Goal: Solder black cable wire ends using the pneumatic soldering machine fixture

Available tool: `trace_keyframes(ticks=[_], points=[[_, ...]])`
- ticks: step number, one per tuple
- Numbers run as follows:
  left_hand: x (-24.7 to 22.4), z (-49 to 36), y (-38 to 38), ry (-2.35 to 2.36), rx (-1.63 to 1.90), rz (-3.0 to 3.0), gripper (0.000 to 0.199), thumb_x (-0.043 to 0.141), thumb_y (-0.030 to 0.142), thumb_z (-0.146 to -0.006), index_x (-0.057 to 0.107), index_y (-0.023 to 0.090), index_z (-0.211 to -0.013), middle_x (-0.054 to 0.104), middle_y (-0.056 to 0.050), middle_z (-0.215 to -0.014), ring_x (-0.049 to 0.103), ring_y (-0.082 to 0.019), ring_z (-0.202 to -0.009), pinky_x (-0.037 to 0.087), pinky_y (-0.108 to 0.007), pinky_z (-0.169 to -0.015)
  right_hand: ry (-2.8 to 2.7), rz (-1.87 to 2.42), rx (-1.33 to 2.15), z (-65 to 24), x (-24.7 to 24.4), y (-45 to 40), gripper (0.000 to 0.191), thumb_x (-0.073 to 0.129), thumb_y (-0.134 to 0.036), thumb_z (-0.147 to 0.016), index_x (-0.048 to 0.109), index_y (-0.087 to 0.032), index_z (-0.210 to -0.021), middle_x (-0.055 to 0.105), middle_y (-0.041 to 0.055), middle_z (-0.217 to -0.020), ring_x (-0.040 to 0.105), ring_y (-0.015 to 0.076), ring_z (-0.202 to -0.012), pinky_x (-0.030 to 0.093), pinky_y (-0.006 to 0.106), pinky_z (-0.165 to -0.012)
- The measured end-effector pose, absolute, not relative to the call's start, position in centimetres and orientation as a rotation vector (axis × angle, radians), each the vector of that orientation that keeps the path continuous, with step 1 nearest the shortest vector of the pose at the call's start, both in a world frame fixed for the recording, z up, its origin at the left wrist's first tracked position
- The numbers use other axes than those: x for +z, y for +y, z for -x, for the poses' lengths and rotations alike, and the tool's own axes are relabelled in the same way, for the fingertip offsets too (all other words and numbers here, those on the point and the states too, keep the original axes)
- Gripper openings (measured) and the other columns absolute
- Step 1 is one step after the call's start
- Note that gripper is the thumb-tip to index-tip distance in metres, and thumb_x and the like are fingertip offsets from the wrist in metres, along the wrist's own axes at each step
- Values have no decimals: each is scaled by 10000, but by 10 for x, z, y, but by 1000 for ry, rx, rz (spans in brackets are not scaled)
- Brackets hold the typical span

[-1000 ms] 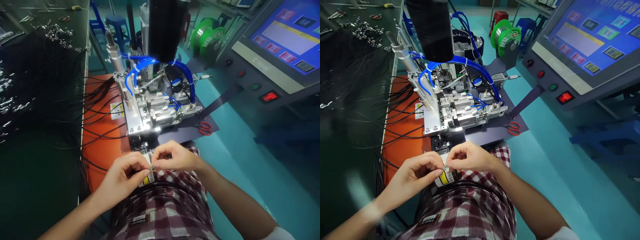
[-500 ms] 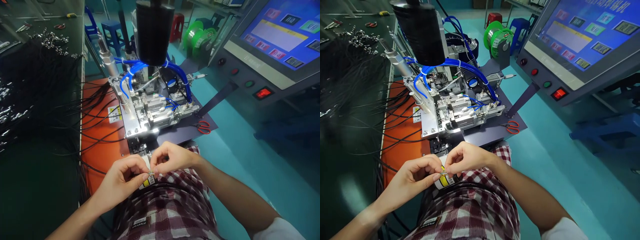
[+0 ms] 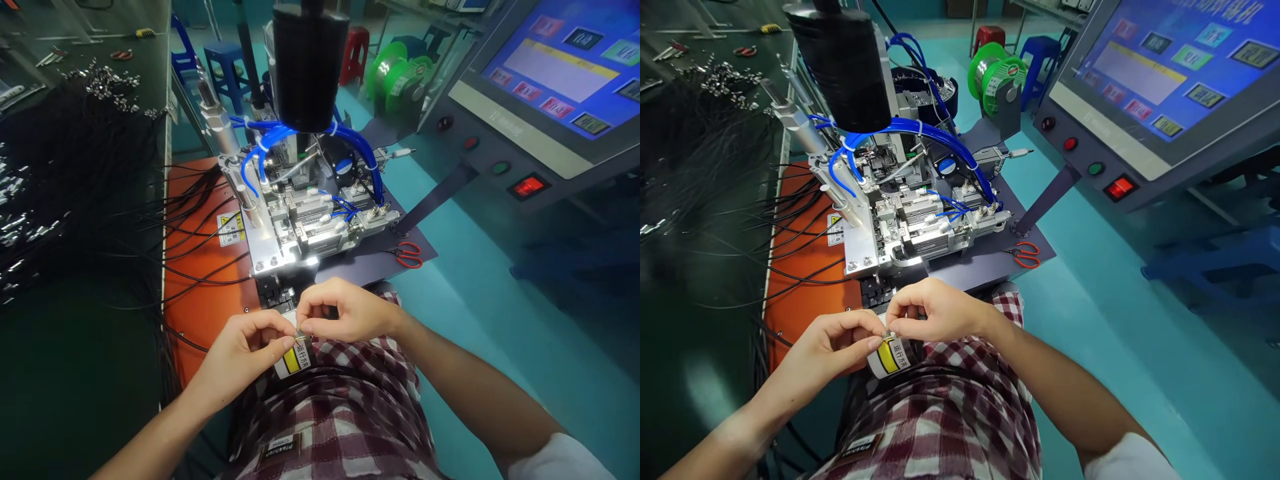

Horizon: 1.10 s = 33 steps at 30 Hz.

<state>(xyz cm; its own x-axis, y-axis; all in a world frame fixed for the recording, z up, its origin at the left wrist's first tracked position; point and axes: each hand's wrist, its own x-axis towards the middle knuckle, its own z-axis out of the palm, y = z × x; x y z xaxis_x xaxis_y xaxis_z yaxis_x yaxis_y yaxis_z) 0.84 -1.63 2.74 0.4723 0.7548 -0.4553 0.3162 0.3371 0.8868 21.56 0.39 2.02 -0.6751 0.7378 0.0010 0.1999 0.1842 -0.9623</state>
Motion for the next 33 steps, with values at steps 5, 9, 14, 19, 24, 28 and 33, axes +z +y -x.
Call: trace_keyframes(ticks=[5,9,14,19,24,28,33], points=[[27,-11,-18,1200,382,-1121,248,662,383,-738,607,142,-747,448,46,-573,323,-53,-477,241,-168,-429,-2006,874,1351,-212,16,0,99,545,-138,-816,644,-134,-817,635,18,-735,555,108,-621,448,219,-600],[28,-12,-19,1287,402,-981,272,660,414,-731,591,151,-750,440,54,-558,311,-49,-456,240,-163,-415,-1783,1071,1331,-205,14,-10,97,557,-152,-820,652,-138,-806,641,14,-727,532,102,-601,428,212,-563],[32,-13,-19,1306,448,-934,265,662,408,-732,592,153,-753,388,73,-512,291,-46,-435,238,-160,-397,-1576,1249,1295,-188,8,-27,55,612,-195,-784,643,-151,-770,624,0,-684,512,102,-576,408,216,-532],[34,-14,-19,1285,456,-954,266,668,403,-724,582,151,-732,396,73,-508,291,-46,-431,248,-163,-391,-1461,1281,1310,-179,10,-33,120,570,-168,-795,593,-168,-677,577,-12,-642,495,106,-578,394,223,-527],[33,-14,-19,1262,454,-947,250,656,382,-733,583,143,-722,396,67,-510,277,-43,-431,222,-177,-400,-1436,1269,1303,-178,10,-31,114,581,-147,-766,583,-171,-655,553,-15,-639,493,110,-587,386,231,-537],[29,-13,-17,1208,470,-823,214,644,331,-750,550,154,-675,284,105,-442,183,-32,-408,167,-178,-394,-1156,1254,1621,-178,4,-30,114,607,-237,-773,587,-157,-693,572,-11,-627,485,97,-518,390,224,-491],[26,-11,-15,1171,478,-753,202,637,314,-758,545,156,-672,277,110,-423,167,-30,-394,142,-181,-390,-1097,1257,1668,-179,-1,-30,143,629,-292,-771,638,-150,-785,635,17,-687,506,99,-509,414,229,-493]])
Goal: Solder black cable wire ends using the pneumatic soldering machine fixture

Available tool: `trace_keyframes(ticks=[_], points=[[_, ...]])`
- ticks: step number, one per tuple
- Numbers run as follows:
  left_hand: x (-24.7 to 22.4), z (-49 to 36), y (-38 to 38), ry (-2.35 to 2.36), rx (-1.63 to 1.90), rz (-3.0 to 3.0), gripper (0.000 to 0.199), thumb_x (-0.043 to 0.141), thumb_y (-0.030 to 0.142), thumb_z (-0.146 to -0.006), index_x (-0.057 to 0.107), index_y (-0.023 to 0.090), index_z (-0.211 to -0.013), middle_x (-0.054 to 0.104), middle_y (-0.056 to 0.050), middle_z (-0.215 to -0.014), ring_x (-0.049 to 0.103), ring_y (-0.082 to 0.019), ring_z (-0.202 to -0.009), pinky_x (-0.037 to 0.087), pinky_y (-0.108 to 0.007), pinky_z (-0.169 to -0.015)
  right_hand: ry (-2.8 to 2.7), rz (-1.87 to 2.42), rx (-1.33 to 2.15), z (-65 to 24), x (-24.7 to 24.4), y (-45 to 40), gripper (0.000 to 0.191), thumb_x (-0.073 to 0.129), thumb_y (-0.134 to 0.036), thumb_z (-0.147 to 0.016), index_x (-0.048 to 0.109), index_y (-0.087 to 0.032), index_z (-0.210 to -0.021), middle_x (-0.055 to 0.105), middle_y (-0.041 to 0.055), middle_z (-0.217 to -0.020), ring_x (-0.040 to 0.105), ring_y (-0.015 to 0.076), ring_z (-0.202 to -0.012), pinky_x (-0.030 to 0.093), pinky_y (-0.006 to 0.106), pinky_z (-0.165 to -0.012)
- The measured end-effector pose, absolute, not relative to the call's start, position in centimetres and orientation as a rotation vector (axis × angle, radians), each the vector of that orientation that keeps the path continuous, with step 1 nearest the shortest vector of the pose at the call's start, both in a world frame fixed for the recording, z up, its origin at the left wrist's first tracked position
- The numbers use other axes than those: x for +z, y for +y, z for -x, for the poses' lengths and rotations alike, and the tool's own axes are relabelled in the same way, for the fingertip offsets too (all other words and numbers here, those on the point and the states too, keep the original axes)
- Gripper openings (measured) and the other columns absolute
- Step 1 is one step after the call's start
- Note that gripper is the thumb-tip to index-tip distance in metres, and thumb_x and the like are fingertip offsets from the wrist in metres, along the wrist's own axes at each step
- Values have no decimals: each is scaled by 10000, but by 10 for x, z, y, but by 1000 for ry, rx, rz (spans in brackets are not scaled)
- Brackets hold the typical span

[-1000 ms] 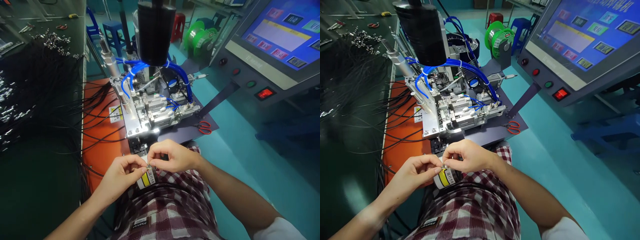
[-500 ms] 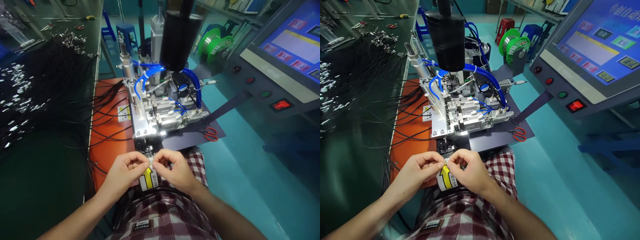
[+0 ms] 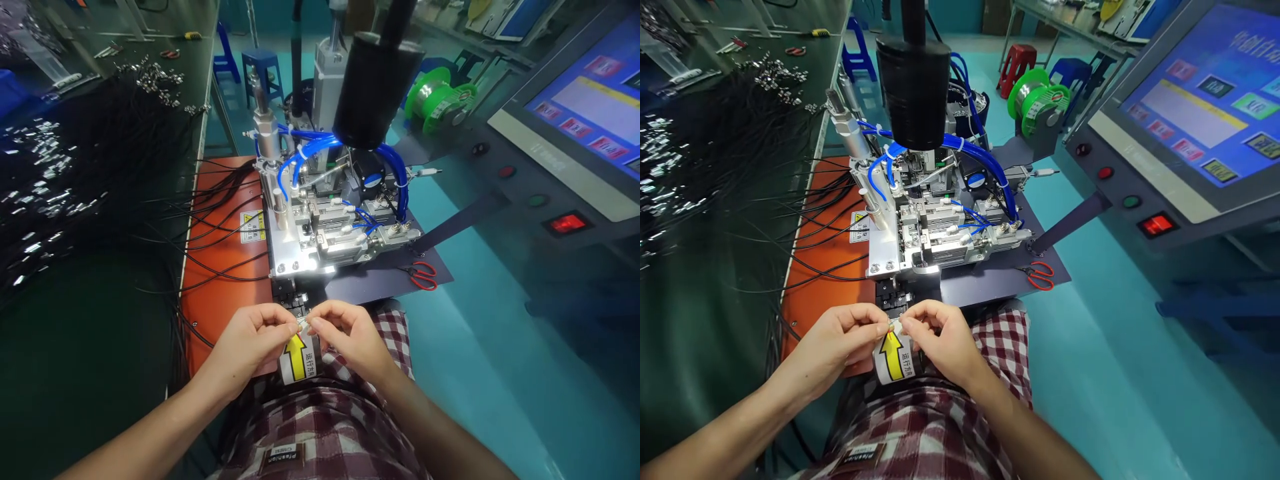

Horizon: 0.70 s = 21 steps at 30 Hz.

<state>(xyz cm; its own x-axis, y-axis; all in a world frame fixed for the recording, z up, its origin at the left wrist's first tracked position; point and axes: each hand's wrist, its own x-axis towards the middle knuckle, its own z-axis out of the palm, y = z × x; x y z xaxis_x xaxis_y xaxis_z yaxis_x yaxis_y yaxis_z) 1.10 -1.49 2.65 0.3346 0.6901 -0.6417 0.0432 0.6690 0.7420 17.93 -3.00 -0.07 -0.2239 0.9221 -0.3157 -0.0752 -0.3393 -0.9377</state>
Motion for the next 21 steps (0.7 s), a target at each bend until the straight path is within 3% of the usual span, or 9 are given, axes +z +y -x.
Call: trace_keyframes(ticks=[9,15,21], points=[[26,-12,-20,1209,502,-836,201,643,323,-749,552,156,-683,305,96,-463,211,-37,-412,198,-170,-388,-1451,1345,1158,-169,8,-36,128,570,-214,-815,596,-182,-694,569,11,-683,498,133,-618,400,260,-571],[26,-15,-23,1232,591,-920,258,643,399,-759,605,144,-760,403,70,-482,280,-41,-403,229,-168,-377,-1061,1269,1570,-168,6,-36,178,593,-316,-798,545,-173,-704,515,-24,-615,427,92,-488,357,227,-470],[28,-16,-23,1229,601,-871,227,657,373,-756,598,155,-751,392,80,-474,279,-35,-401,239,-155,-374,-1066,1266,1511,-165,9,-37,163,597,-283,-797,543,-169,-694,493,-33,-598,434,96,-512,356,232,-502]])
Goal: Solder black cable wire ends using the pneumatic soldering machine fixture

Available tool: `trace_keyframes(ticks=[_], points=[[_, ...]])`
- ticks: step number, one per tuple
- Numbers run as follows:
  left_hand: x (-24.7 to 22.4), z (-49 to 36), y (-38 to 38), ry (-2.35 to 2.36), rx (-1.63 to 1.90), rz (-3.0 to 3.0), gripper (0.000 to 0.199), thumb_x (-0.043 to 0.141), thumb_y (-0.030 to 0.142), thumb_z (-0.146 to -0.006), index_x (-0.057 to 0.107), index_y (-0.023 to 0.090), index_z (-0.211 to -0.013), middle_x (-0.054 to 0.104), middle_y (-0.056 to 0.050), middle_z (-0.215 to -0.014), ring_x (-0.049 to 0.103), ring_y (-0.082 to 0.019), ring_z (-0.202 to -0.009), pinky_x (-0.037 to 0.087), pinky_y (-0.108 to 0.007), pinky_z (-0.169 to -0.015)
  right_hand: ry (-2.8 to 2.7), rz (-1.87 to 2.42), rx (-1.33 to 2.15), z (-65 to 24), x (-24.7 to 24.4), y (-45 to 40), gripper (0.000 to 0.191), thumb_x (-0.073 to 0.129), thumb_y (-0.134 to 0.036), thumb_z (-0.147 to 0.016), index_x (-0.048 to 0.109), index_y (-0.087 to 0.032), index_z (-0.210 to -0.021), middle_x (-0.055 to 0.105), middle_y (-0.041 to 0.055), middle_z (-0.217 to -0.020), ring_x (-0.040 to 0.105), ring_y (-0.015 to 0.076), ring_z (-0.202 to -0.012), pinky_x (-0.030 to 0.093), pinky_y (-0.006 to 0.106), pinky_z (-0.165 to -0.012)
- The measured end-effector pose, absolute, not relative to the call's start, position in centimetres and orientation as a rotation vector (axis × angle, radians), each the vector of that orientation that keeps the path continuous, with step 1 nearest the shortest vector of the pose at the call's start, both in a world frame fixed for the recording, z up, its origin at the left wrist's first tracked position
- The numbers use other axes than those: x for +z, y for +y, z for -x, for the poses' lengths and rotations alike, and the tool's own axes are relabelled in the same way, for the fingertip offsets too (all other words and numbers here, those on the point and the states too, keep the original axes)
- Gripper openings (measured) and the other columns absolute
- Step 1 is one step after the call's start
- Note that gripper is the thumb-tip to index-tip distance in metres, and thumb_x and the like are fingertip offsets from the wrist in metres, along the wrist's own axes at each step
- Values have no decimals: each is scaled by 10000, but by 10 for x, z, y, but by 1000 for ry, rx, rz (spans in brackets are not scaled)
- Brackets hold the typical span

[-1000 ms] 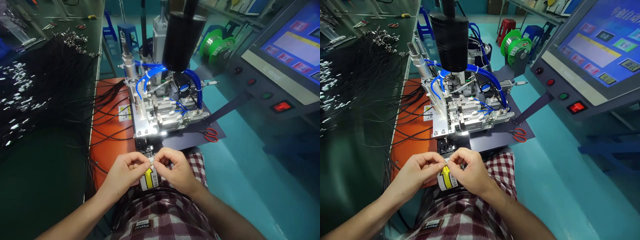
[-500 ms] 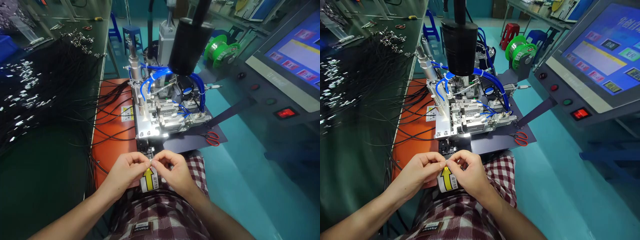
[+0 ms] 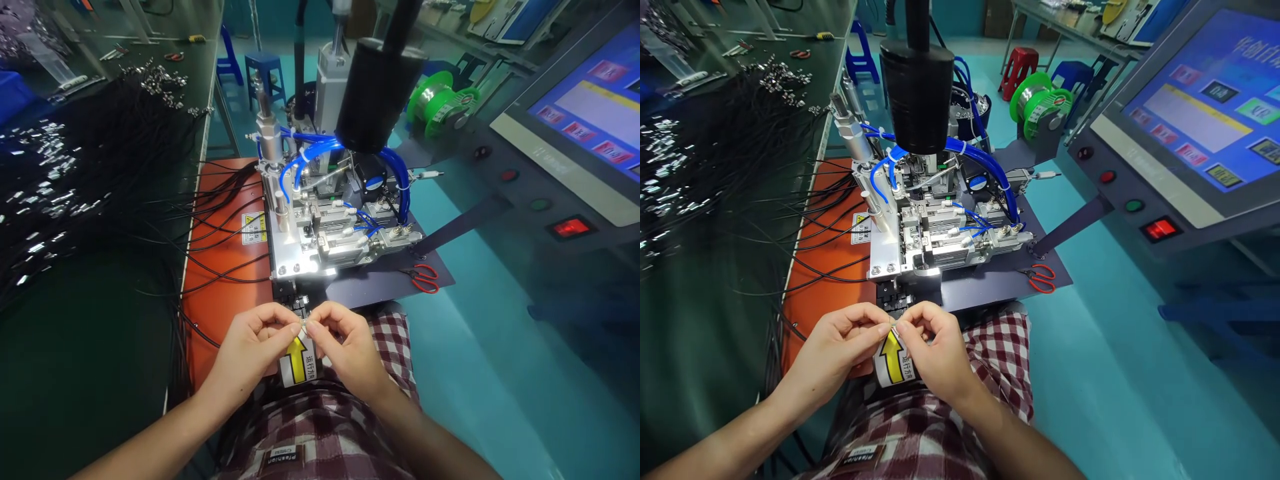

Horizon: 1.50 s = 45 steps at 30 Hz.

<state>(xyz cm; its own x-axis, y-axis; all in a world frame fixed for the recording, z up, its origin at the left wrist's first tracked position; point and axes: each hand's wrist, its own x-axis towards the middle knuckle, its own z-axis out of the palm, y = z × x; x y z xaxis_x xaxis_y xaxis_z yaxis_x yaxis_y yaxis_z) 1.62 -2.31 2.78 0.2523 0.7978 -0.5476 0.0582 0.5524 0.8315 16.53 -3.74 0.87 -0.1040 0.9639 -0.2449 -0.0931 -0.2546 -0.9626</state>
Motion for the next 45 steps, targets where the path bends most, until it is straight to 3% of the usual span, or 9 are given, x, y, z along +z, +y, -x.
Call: trace_keyframes(ticks=[4,14,20,23,26,28,31,38,45], points=[[24,-14,-25,1188,617,-914,206,641,370,-778,608,173,-828,458,59,-528,317,-42,-412,241,-158,-377,-1036,1266,1524,-166,10,-38,177,588,-294,-802,529,-173,-686,471,-43,-572,420,94,-500,345,229,-491],[21,-7,-17,991,468,-982,127,591,307,-813,579,183,-786,318,84,-530,241,-47,-419,168,-173,-379,-996,1262,1669,-173,0,-43,222,601,-333,-789,504,-167,-677,375,-70,-545,291,69,-473,245,203,-437],[33,-7,-8,1028,480,-1299,89,597,243,-798,623,170,-755,508,-18,-833,438,-99,-637,332,-183,-476,-1092,1277,1683,-176,6,-36,206,590,-317,-797,507,-166,-684,401,-60,-555,331,77,-479,261,213,-447],[29,-9,-9,1087,521,-1199,162,568,292,-824,578,161,-730,488,-5,-785,436,-90,-596,323,-186,-462,-1092,1270,1697,-175,3,-31,202,588,-323,-803,510,-169,-697,396,-67,-527,339,79,-464,265,213,-443],[23,-9,-9,1150,551,-1212,128,528,306,-854,545,179,-862,502,4,-794,447,-87,-574,359,-193,-487,-1061,1274,1693,-176,-3,-24,204,586,-333,-802,514,-169,-703,386,-70,-515,326,76,-449,255,212,-432],[18,-7,-8,1233,575,-1426,124,514,273,-865,535,196,-960,518,-5,-844,492,-105,-629,407,-208,-548,-1055,1303,1669,-178,-8,-17,204,592,-331,-794,517,-169,-695,387,-68,-517,322,75,-445,245,213,-424],[11,-1,-4,1291,620,-1860,120,474,199,-890,576,201,-954,523,-15,-853,542,-130,-743,441,-225,-664,-1074,1358,1630,-181,-15,-7,194,601,-316,-782,524,-167,-685,399,-63,-517,331,77,-443,247,216,-422],[-6,10,4,1136,654,-2300,254,421,97,-904,591,171,-1078,579,-58,-984,581,-140,-884,468,-213,-760,-1055,1362,1641,-182,-28,6,176,604,-292,-762,541,-147,-684,464,-39,-559,374,76,-461,279,211,-439],[-8,10,4,1138,582,-2491,324,359,136,-924,618,146,-1118,559,-74,-835,568,-168,-728,483,-256,-607,-1077,1363,1646,-183,-30,8,175,599,-297,-770,551,-147,-693,461,-41,-548,382,79,-466,293,210,-447]])
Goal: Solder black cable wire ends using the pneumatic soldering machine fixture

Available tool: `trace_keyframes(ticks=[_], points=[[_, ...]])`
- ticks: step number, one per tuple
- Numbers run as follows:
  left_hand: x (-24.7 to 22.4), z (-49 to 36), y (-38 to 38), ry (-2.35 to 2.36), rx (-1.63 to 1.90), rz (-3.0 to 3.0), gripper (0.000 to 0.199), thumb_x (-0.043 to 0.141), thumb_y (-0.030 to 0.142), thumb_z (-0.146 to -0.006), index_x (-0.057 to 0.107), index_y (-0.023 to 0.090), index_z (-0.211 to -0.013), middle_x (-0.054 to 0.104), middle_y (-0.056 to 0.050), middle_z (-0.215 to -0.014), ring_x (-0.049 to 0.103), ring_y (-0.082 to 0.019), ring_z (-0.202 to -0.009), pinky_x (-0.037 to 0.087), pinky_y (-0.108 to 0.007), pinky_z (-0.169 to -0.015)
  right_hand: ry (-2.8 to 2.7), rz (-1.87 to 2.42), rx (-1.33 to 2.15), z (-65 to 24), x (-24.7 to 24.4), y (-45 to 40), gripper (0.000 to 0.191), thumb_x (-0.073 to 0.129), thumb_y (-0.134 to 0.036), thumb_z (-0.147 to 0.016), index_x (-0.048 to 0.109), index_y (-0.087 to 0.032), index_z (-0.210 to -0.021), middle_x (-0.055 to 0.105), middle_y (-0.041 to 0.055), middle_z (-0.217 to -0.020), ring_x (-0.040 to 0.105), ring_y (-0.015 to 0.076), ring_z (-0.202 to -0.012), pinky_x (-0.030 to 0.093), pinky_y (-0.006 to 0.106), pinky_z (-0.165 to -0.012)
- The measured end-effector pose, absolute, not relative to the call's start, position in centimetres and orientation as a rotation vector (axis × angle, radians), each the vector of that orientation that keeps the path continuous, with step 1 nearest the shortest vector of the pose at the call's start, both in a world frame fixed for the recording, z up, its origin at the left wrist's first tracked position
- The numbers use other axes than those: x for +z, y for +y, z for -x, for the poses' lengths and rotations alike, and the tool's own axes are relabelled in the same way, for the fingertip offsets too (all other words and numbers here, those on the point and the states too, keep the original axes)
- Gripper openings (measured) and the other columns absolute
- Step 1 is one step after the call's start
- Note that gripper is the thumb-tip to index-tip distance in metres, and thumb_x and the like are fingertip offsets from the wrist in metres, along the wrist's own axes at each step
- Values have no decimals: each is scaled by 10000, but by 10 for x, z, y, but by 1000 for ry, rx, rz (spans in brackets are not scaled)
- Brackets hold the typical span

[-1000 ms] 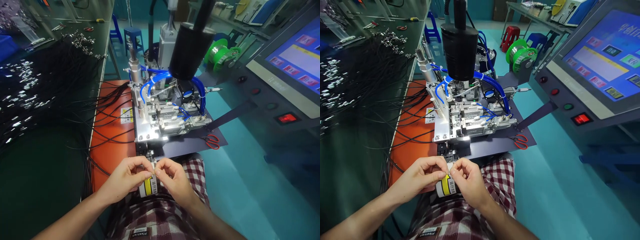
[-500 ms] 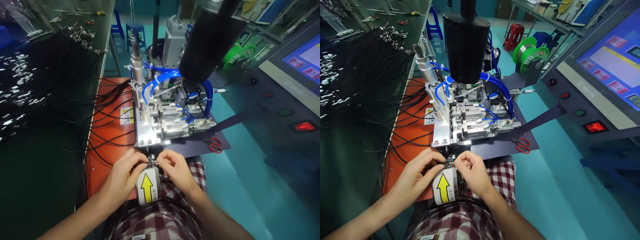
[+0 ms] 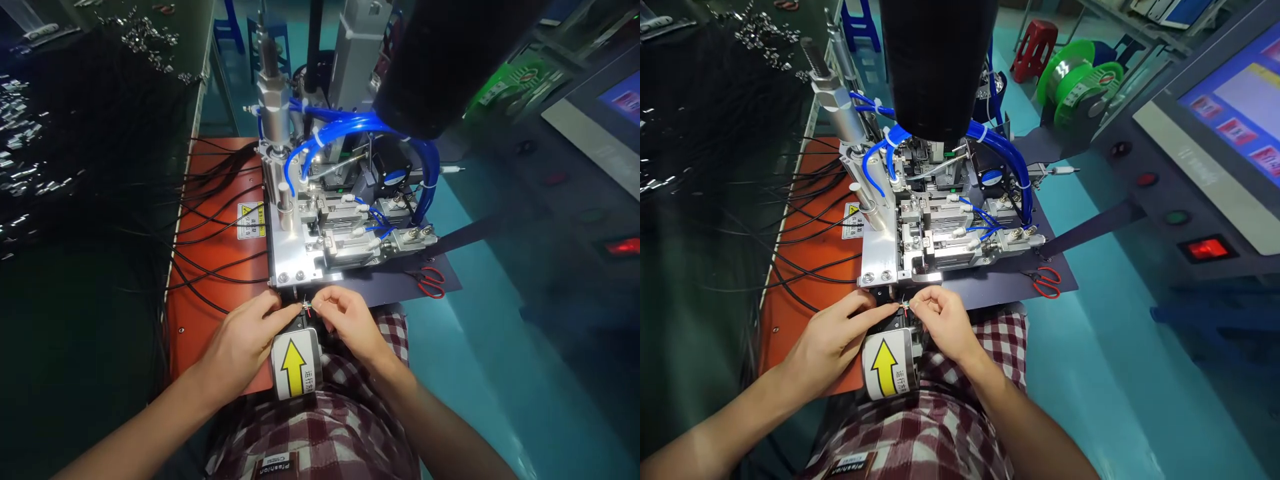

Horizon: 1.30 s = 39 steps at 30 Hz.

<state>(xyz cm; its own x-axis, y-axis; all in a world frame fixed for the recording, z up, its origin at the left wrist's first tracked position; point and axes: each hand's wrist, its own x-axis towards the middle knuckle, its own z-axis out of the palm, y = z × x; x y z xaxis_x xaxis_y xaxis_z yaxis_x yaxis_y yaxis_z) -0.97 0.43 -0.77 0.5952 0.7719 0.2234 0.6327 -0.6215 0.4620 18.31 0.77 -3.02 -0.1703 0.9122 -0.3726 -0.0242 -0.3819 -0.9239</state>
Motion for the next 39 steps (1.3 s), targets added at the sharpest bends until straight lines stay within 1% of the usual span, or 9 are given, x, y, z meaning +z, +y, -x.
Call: trace_keyframes(ticks=[4,15,23,31,39], points=[[-7,7,5,1158,574,-2543,342,337,155,-930,631,138,-1104,544,-73,-800,556,-175,-699,470,-261,-567,-1086,1359,1645,-183,-32,8,171,599,-291,-772,557,-146,-693,459,-44,-538,384,79,-461,290,210,-443],[-9,7,5,1161,546,-2568,337,346,142,-921,614,159,-1124,524,-66,-820,540,-177,-702,468,-265,-565,-1089,1354,1644,-184,-33,9,164,601,-290,-770,558,-153,-691,458,-47,-539,385,79,-457,296,209,-436],[-9,7,5,1158,549,-2601,347,330,160,-931,636,126,-1090,530,-73,-775,533,-179,-673,461,-269,-551,-1124,1369,1621,-184,-33,8,164,585,-288,-785,548,-154,-698,459,-41,-560,394,87,-479,308,216,-457],[-10,7,5,1149,549,-2747,327,326,150,-939,632,118,-1053,570,-78,-789,514,-176,-667,433,-279,-578,-1331,1502,1381,-178,-33,0,166,522,-286,-832,518,-174,-710,448,-43,-583,381,95,-496,310,225,-468],[-2,1,4,1148,481,-2972,298,351,115,-918,634,102,-1011,595,-102,-811,484,-193,-651,387,-313,-578,-1580,1694,1135,-176,-13,4,171,501,-203,-811,496,-195,-641,510,-33,-568,460,114,-515,341,240,-515]])
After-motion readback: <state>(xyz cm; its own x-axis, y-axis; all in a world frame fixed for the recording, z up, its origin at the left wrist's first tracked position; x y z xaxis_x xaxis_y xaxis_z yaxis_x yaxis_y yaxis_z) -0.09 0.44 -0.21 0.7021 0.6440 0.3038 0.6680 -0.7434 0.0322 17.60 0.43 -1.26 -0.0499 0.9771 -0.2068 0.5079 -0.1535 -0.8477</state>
